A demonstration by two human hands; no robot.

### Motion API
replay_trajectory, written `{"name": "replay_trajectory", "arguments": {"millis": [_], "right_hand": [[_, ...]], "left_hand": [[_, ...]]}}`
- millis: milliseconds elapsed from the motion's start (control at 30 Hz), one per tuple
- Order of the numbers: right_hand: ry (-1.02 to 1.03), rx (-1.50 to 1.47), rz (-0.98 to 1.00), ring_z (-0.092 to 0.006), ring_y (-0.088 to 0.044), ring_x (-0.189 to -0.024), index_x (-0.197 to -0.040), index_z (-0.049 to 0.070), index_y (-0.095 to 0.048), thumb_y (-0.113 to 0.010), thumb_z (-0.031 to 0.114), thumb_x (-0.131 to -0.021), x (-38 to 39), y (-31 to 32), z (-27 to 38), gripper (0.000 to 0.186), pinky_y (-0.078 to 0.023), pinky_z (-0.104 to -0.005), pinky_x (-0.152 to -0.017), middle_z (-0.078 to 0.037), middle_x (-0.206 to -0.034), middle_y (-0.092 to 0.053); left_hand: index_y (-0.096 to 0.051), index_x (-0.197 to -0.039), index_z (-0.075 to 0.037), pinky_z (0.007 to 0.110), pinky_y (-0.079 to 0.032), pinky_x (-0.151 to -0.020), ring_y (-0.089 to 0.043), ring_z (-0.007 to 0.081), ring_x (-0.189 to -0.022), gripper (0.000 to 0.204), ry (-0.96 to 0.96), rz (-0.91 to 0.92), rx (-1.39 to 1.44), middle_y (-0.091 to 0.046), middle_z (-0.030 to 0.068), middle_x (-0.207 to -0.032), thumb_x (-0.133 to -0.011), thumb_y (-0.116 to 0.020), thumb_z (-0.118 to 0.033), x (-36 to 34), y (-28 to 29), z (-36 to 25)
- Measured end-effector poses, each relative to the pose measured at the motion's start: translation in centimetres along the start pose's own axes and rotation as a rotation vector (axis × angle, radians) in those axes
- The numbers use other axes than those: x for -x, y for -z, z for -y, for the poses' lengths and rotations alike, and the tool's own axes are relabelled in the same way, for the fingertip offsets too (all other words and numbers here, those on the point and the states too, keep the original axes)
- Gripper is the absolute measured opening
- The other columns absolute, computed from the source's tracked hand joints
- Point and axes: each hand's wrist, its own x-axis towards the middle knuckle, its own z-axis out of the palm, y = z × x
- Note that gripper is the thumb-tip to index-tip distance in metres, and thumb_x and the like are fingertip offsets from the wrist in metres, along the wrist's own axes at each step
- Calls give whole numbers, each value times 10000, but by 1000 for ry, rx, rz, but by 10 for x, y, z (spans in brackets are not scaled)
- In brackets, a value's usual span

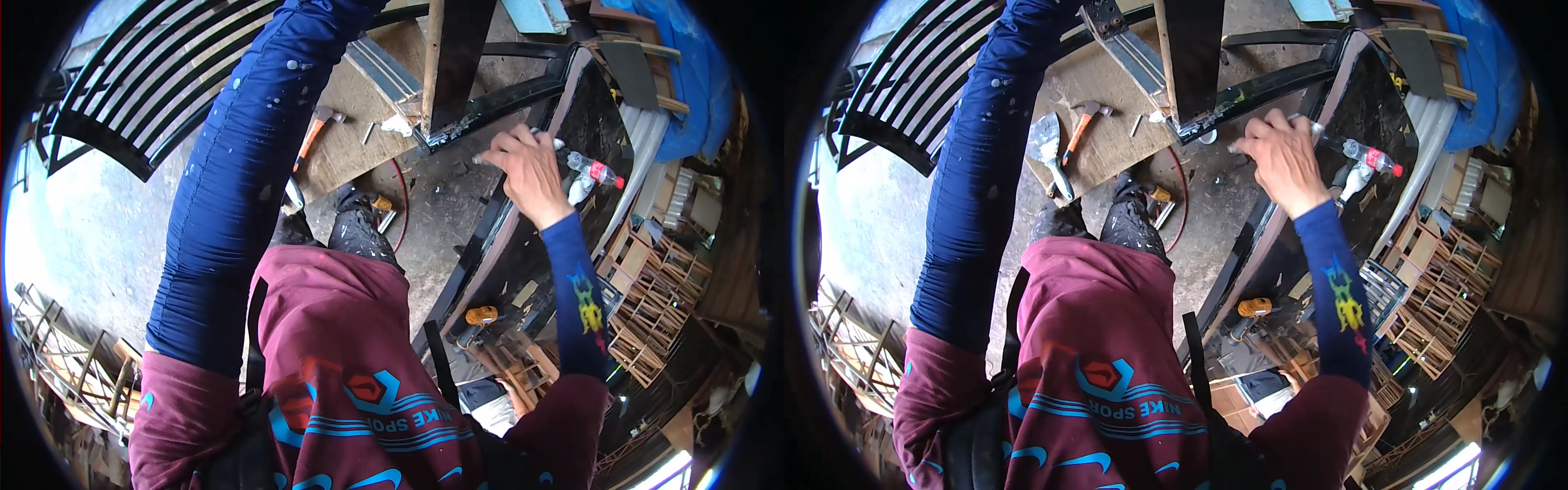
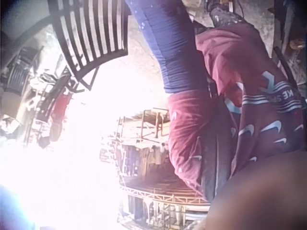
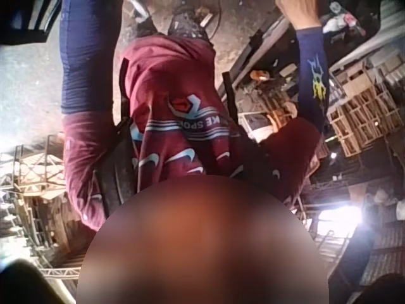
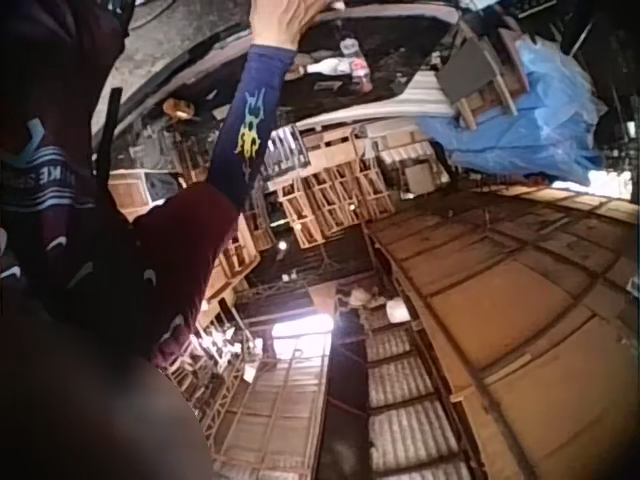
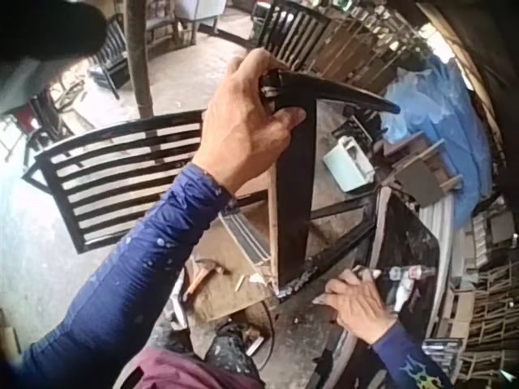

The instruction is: Repairing a wooden chair by using a pneumatic nail gun to secure joints and applying filler or paint to the frame.

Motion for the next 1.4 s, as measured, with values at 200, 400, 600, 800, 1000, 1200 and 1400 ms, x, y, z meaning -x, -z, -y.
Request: {"name": "replay_trajectory", "arguments": {"millis": [200, 400, 600, 800, 1000, 1200, 1400], "right_hand": [[-26, 227, -580, -247, -536, -1118, -1281, 198, -681, -635, 31, -818, -4, -29, 15, 494, -395, -468, -969, 3, -1251, -621], [-21, 179, -590, -248, -518, -1116, -1292, 179, -685, -643, 52, -819, -16, -58, 11, 492, -399, -456, -947, 7, -1251, -625], [-31, -53, -102, -266, -568, -1092, -1079, 90, -767, -706, 69, -732, -1, 8, 13, 352, -439, -453, -896, -56, -1007, -644], [-359, -173, -249, -417, -647, -1038, -1086, -17, -723, -619, 71, -791, -22, -5, 11, 325, -518, -543, -875, -188, -1072, -641], [-561, -262, 256, -523, -654, -1081, -1020, -117, -719, -619, 90, -788, -83, 21, 52, 326, -537, -498, -984, -422, -1101, -632], [-545, -539, 187, -461, -704, -940, -886, -88, -723, -597, 97, -713, -66, 31, 43, 283, -555, -464, -900, -353, -919, -686], [-612, -290, 268, -495, -663, -1064, -952, -81, -729, -612, 78, -746, -82, 18, 16, 285, -534, -484, -955, -363, -1028, -676]], "left_hand": [[-592, -1135, -35, 471, -534, -858, -647, 398, -998, 447, 27, 0, -24, -600, 201, -1077, -760, -825, -101, -7, -2, -4], [-594, -1142, -31, 469, -538, -858, -649, 394, -1008, 457, 13, 33, 12, -603, 200, -1102, -756, -829, -102, -10, 1, -4], [-595, -1131, -32, 480, -536, -850, -641, 421, -1011, 455, -10, -5, 56, -596, 204, -1101, -741, -824, -78, 5, 3, -10], [-560, -1149, -45, 482, -530, -815, -623, 429, -984, 467, 37, 13, 61, -553, 200, -1081, -741, -786, -26, 8, 3, -14], [-548, -1136, -56, 495, -538, -779, -612, 430, -938, 452, 69, 33, 154, -536, 202, -1051, -732, -739, 7, 11, 7, -15], [-526, -1062, -42, 510, -494, -830, -568, 442, -983, 393, -16, -72, 209, -512, 220, -1033, -715, -687, 44, 19, 1, -8], [-526, -1026, -28, 505, -475, -842, -554, 429, -967, 339, -15, -115, 245, -506, 220, -1013, -729, -674, 38, 16, -4, -14]]}}
